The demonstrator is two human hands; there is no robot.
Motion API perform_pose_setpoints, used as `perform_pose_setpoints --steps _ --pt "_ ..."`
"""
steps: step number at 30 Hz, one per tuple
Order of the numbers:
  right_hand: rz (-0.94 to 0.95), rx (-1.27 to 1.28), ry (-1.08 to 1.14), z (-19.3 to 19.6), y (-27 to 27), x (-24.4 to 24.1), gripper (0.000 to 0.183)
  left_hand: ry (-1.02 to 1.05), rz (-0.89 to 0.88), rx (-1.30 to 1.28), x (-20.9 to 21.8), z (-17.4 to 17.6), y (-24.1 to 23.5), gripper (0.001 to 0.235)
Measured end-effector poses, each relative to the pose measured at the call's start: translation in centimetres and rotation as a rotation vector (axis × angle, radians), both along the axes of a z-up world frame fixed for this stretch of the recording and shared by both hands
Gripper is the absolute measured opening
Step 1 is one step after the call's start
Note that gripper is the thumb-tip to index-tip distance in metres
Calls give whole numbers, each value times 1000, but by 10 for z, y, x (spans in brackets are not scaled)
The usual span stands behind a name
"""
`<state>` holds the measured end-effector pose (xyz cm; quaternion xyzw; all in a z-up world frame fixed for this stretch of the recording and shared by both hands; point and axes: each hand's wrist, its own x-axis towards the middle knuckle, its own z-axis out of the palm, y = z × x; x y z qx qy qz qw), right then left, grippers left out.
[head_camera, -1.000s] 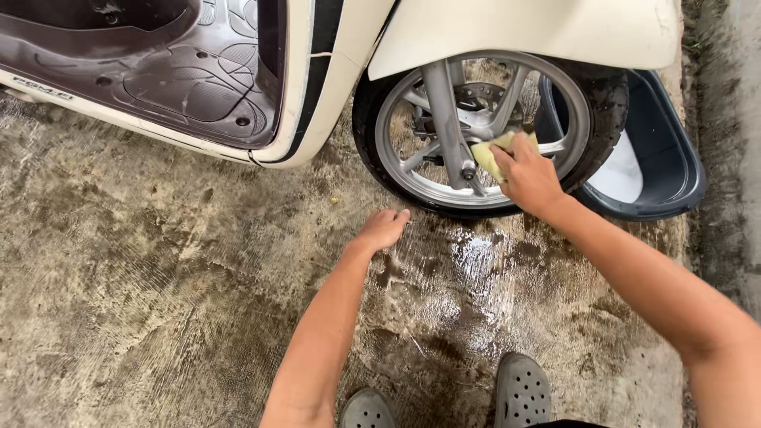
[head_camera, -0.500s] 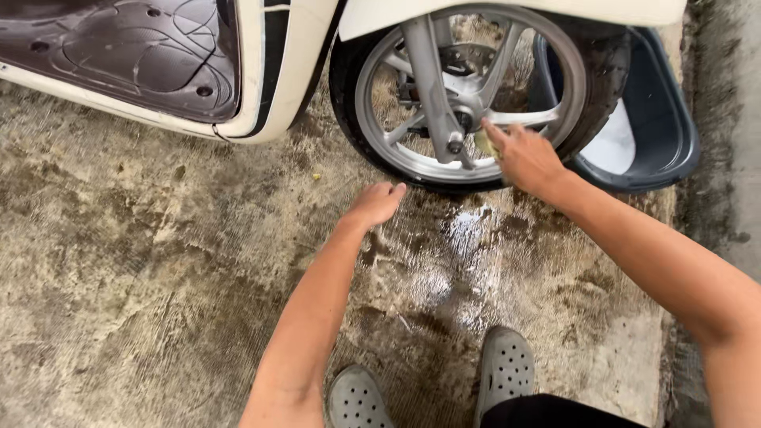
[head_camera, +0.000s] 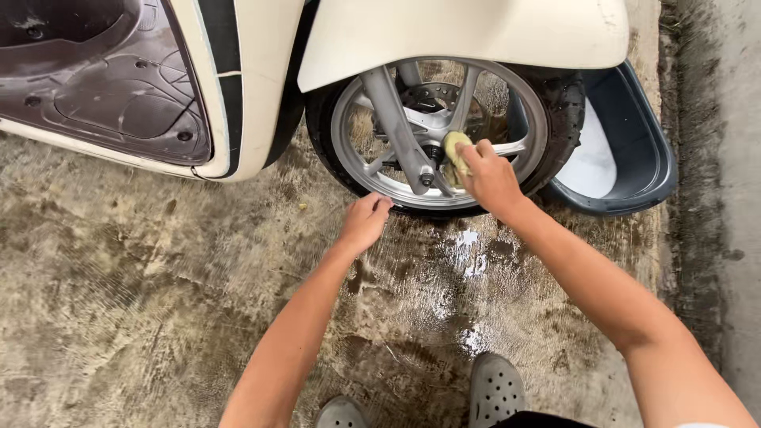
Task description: The person wipes the front body, headlight, and front wheel of a white scooter using a yellow cloth. They dip the cloth into a bucket of soapy water and wring it out before continuing to wipe the scooter's side panels and floorboard area.
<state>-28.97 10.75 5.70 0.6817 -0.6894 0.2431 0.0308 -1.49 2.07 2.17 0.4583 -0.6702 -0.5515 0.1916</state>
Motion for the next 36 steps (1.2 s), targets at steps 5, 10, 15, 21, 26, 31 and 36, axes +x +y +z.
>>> perform_pose_setpoints --steps 5,10,15,21,26,31,36 --pt "-6 168 33 18 16 22 41 -124 0 -207 13 -19 -3 32" --pt "4 195 26 65 -3 29 36 -65 -24 -154 29 -30 -2 30" --pt "54 266 100 104 -31 36 28 -86 -22 -119 28 -22 -11 30" --pt "97 160 7 102 -60 55 39 -202 -61 5 8 -12 -6 35" --pt "-4 262 6 63 -29 29 48 -234 -119 -109 7 -8 1 35" --pt "-183 305 -18 64 12 -15 39 -279 -92 -95 24 -2 -5 36" --pt "-43 -23 -260 66 2 -1 45 -195 -82 -76 25 -2 -8 35"
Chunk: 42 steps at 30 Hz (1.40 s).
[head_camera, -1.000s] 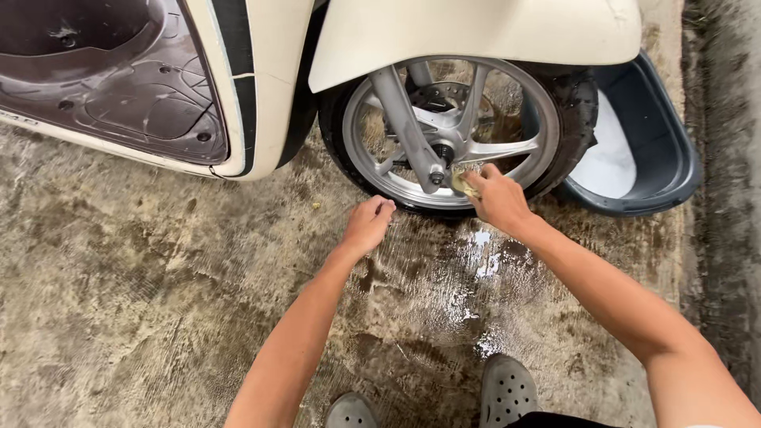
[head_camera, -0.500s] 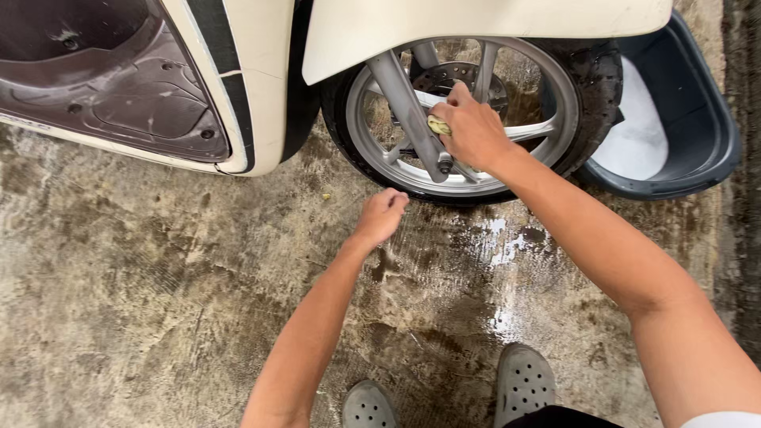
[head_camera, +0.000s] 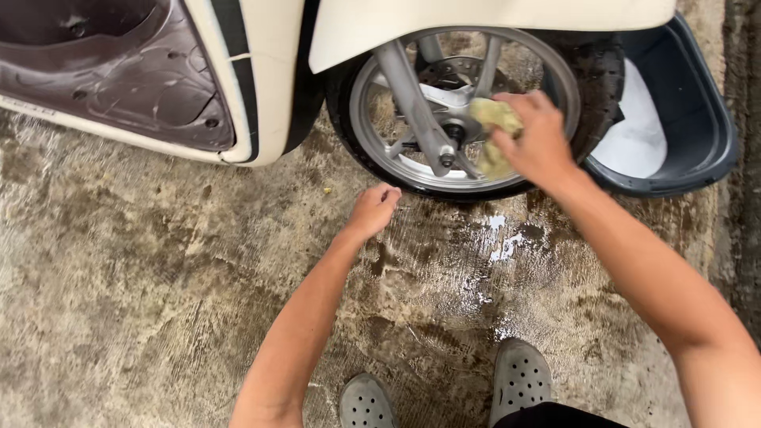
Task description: The person wipes the front body, headlight, and front wheel of a white scooter using a yellow cloth. They dip the cloth into a bucket of soapy water and wring it out before continuing to wipe the scooter's side panels and floorboard area.
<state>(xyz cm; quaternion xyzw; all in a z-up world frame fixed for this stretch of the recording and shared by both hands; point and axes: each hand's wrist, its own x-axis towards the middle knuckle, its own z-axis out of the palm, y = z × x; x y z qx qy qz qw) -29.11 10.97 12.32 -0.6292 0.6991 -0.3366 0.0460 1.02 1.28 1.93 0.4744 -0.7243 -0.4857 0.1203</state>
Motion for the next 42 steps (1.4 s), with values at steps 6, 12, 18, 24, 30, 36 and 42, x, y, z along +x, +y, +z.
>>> perform_pose_setpoints --steps 6,12,18,24,30,36,42 --pt "-67 -155 -142 -62 -6 30 40 -15 -14 5 -15 1 4 35" --pt "-205 566 -493 -65 17 36 25 57 -56 -38 -4 -9 12 34" --pt "-166 228 -295 -25 42 25 40 12 -64 -22 11 -22 14 35" --pt "-185 -86 393 -72 5 14 47 -23 -98 -40 -7 -4 14 35" --pt "177 153 250 -83 48 39 55 42 -87 -15 -19 6 13 36" --pt "-160 61 369 -35 0 -10 46 28 -84 6 -11 -13 15 33" --pt "-59 58 562 -37 24 29 57 144 -61 15 -12 -19 9 30"
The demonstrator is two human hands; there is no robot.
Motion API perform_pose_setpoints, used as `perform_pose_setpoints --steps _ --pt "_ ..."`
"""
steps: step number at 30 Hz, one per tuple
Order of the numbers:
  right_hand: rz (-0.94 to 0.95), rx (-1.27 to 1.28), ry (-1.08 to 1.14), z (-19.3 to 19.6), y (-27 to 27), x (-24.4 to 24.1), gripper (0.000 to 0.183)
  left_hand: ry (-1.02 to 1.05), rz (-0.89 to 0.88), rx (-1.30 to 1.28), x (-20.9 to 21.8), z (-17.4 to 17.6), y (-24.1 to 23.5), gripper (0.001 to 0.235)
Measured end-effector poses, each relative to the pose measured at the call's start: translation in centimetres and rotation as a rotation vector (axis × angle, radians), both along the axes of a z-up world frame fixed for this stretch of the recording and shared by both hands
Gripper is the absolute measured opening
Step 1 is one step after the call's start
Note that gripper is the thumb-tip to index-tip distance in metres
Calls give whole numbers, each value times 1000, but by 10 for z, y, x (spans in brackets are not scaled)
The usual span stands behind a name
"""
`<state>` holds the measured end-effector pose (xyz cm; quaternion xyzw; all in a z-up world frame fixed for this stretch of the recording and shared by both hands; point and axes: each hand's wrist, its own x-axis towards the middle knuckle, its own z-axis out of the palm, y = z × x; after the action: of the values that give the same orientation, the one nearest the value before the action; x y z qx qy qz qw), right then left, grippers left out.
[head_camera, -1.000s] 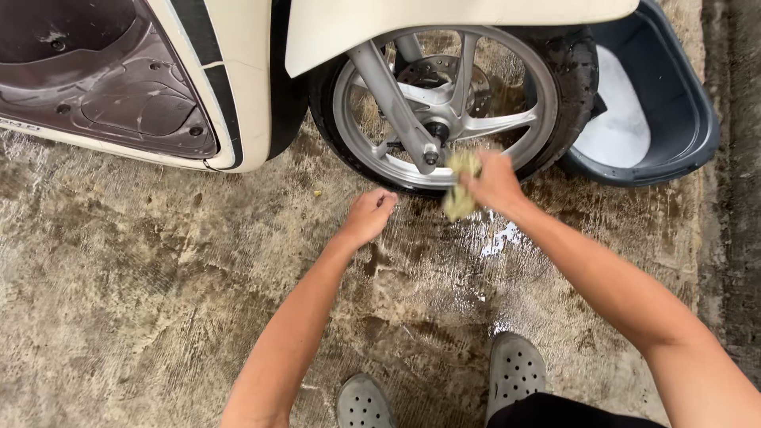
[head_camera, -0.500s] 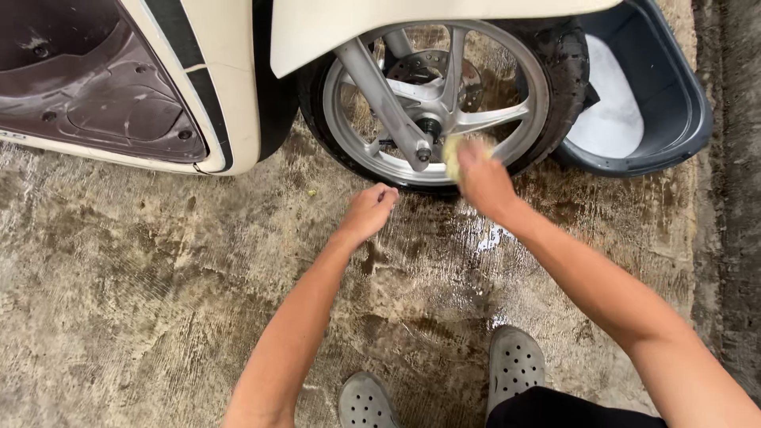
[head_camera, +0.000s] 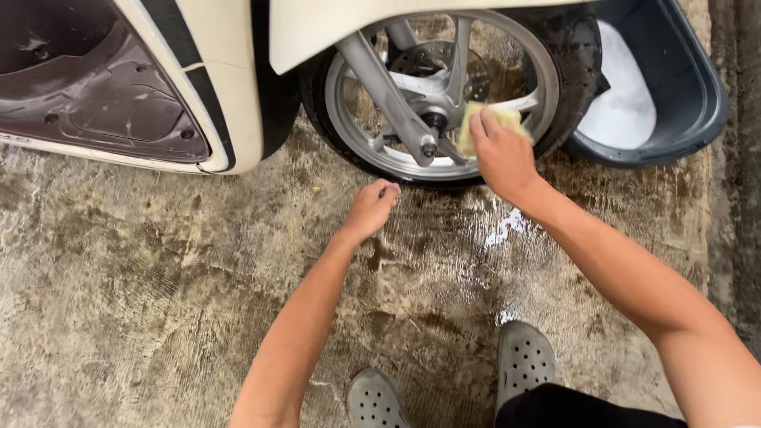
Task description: The person wipes the front body, headlight, and front wheel of a white scooter using a yellow cloth. They dip the cloth into a bucket of soapy water and wring it out before continuing to wipe the scooter's side panels and floorboard area.
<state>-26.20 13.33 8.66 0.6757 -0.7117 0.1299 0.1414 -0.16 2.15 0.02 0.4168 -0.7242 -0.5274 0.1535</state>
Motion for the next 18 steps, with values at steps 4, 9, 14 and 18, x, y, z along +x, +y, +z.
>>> perform_pose_setpoints --steps 4,9,14,18 --pt "109 117 -357 25 19 0 47 -37 37 118 16 -1 3 29" --pt "116 144 -762 42 -41 -6 52 -106 -35 110 25 -7 1 31" --pt "121 -77 -570 8 -38 8 54 -27 9 112 27 -5 -4 30" --pt "-120 184 -844 -12 -3 -2 37 -57 18 173 28 -5 -5 30"
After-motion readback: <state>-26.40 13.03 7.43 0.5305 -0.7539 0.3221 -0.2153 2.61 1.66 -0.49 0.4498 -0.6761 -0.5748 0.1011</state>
